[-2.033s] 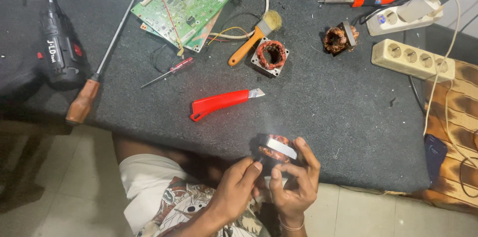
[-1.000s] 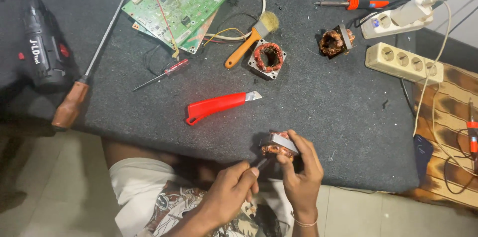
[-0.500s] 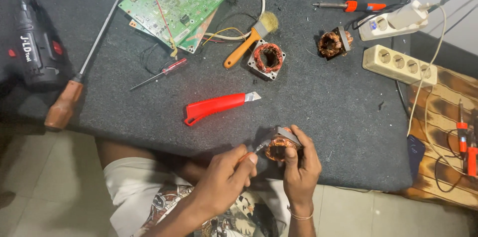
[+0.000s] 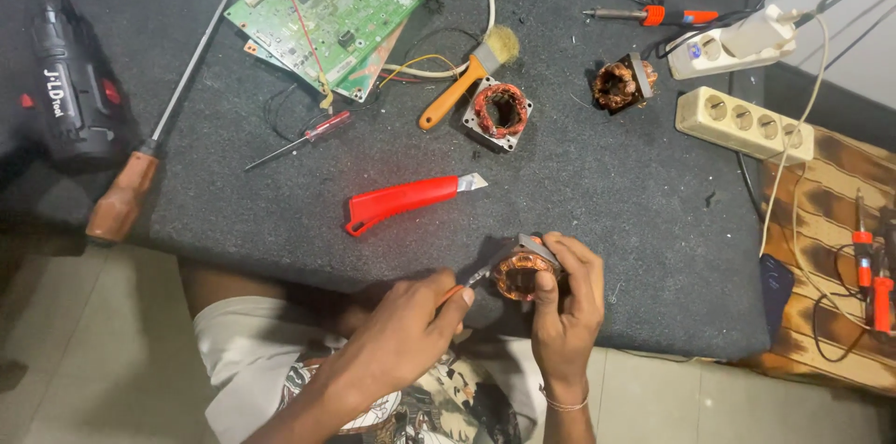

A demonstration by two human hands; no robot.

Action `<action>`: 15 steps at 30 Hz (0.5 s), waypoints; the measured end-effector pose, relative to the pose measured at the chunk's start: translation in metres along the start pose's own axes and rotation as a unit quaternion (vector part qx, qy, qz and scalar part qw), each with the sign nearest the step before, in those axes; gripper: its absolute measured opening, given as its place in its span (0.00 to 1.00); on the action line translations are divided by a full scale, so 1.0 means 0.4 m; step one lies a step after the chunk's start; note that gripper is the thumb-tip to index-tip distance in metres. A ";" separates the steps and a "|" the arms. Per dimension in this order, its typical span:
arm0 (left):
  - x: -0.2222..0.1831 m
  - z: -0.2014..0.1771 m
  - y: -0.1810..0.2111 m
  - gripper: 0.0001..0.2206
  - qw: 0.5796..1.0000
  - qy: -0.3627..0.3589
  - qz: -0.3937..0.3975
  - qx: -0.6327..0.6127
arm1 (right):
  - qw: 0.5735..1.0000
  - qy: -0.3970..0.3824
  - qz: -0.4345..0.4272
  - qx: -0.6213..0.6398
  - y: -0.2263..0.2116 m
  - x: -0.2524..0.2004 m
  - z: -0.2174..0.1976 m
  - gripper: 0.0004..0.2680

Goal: Disassembling an electric motor stator by removing copper windings using a utility knife and pliers

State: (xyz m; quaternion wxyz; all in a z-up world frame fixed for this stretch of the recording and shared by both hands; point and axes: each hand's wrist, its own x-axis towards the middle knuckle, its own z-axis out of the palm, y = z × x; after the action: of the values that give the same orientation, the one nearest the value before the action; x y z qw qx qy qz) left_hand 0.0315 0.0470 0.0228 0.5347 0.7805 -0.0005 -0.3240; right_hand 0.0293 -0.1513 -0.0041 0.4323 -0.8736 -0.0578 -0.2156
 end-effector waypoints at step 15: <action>0.124 0.008 0.000 0.16 0.749 0.343 0.330 0.461 | 0.952 0.177 0.186 0.170 0.095 0.003 -0.027 0.09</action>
State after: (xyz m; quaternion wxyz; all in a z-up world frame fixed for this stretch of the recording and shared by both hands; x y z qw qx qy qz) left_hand 0.0692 0.0271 -0.0031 0.1483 0.9419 -0.2237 0.2018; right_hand 0.0377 -0.1834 -0.0254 0.6099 -0.7305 0.1473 -0.2697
